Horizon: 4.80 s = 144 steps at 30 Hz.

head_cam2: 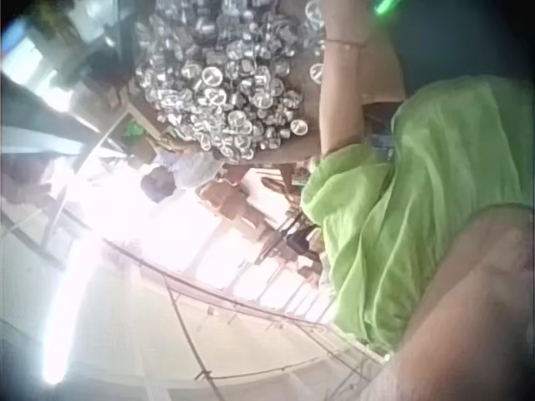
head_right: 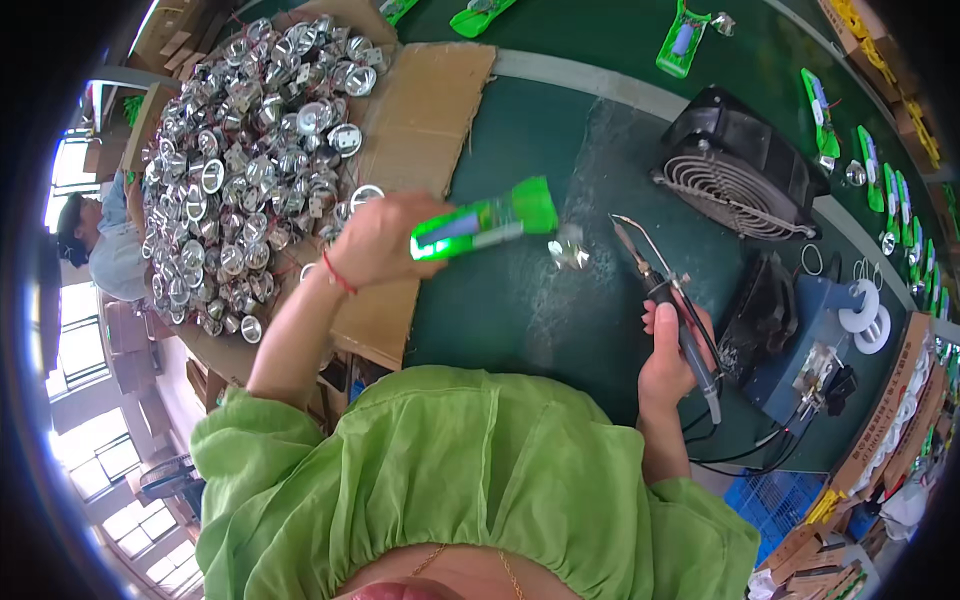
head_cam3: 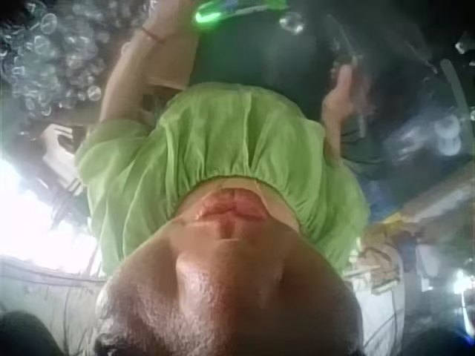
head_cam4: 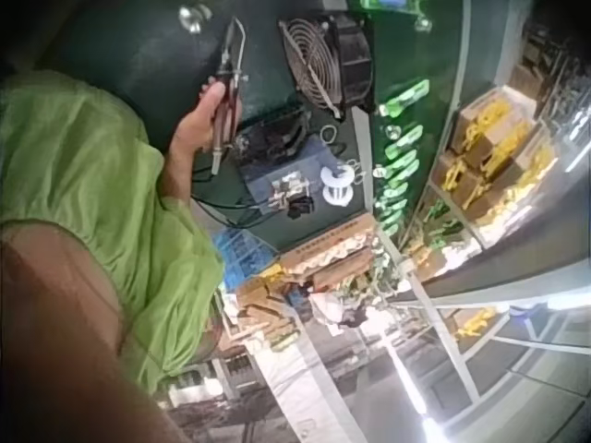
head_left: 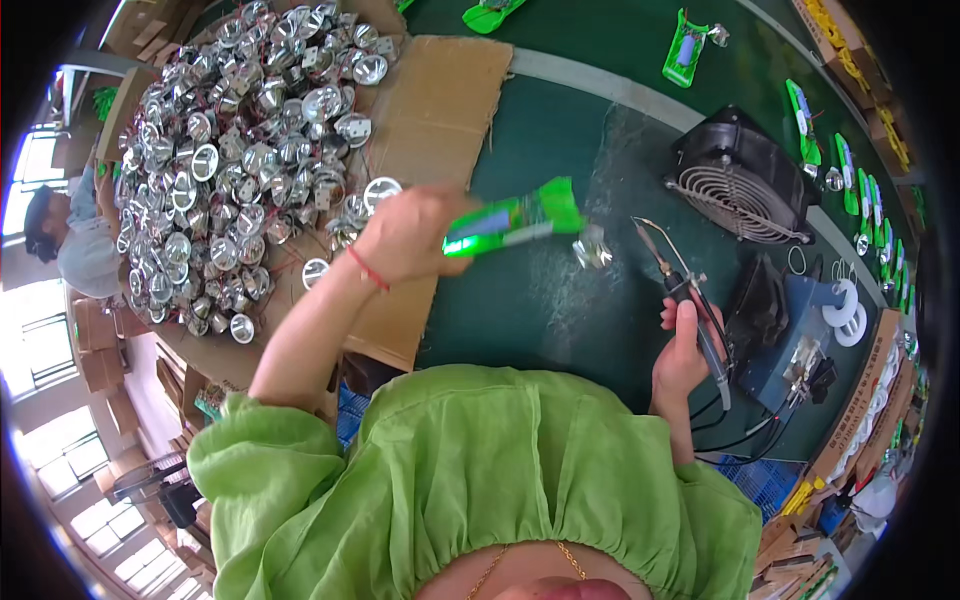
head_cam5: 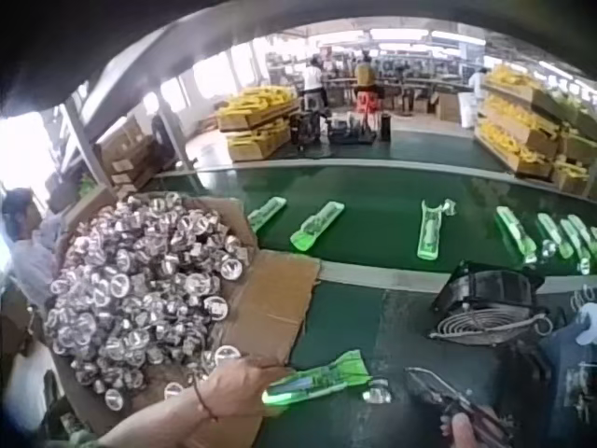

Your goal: The person solders electronic components and wires into green plastic flashlight housings with a soldering iron.

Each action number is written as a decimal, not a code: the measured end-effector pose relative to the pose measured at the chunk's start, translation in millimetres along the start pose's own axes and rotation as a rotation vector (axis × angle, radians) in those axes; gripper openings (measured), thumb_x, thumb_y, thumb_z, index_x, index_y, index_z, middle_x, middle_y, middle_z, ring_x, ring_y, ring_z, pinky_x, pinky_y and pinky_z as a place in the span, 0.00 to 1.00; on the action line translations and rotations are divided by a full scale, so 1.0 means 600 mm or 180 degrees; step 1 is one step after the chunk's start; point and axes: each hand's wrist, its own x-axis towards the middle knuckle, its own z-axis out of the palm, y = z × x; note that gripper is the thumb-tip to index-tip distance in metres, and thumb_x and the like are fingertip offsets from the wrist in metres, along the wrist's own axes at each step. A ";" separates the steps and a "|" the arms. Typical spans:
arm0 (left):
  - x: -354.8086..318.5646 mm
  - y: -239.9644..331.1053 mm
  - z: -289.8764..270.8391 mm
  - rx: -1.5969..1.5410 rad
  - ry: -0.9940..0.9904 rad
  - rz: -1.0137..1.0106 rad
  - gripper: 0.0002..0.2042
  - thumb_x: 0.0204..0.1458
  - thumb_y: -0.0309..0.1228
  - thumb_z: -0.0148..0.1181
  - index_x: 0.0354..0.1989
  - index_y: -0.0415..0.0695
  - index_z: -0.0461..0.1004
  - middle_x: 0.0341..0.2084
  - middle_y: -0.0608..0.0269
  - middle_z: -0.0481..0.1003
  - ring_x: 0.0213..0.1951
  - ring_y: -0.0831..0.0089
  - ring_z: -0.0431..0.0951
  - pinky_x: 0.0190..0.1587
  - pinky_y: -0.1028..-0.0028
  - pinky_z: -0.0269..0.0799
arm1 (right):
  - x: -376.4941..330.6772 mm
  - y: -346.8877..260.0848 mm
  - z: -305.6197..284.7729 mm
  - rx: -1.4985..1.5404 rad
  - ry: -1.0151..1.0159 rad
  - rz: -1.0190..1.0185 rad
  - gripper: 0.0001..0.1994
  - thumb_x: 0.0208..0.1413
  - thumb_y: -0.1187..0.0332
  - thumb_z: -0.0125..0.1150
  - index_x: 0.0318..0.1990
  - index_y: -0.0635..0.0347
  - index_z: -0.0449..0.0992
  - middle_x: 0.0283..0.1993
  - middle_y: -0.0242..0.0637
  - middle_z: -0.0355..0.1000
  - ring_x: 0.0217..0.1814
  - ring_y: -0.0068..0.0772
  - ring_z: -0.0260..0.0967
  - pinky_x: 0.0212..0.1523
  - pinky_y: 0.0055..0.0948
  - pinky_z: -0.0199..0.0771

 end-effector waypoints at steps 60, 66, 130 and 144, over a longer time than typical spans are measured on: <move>-0.058 0.047 0.110 -0.2119 0.1292 -0.0754 0.06 0.48 0.26 0.64 0.27 0.36 0.77 0.28 0.63 0.73 0.24 0.80 0.73 0.26 0.79 0.69 | -0.050 0.006 0.106 -0.0458 -0.1020 -0.0594 0.11 0.49 0.75 0.65 0.39 0.70 0.75 0.31 0.37 0.76 0.30 0.21 0.71 0.31 0.19 0.70; -0.056 0.049 0.112 -0.1674 0.1291 -0.0838 0.08 0.46 0.30 0.64 0.26 0.37 0.77 0.25 0.60 0.75 0.23 0.73 0.75 0.29 0.76 0.70 | -0.049 0.010 0.111 -0.0315 -0.1000 -0.0518 0.10 0.49 0.76 0.65 0.39 0.70 0.75 0.30 0.37 0.76 0.30 0.21 0.71 0.31 0.18 0.70; -0.047 0.061 0.095 -0.1744 0.0774 -0.1096 0.08 0.41 0.33 0.67 0.23 0.41 0.79 0.27 0.60 0.74 0.29 0.68 0.75 0.33 0.71 0.69 | -0.057 0.002 0.085 0.0041 -0.0817 -0.0267 0.12 0.51 0.78 0.61 0.43 0.72 0.72 0.33 0.45 0.75 0.32 0.26 0.73 0.32 0.19 0.73; -0.032 0.010 0.084 -0.2501 0.0935 -0.0935 0.12 0.42 0.23 0.64 0.37 0.44 0.78 0.27 0.61 0.74 0.29 0.68 0.75 0.33 0.73 0.71 | -0.039 0.005 0.050 0.0100 -0.0607 -0.0337 0.12 0.54 0.76 0.59 0.44 0.72 0.71 0.34 0.46 0.75 0.33 0.27 0.74 0.34 0.21 0.75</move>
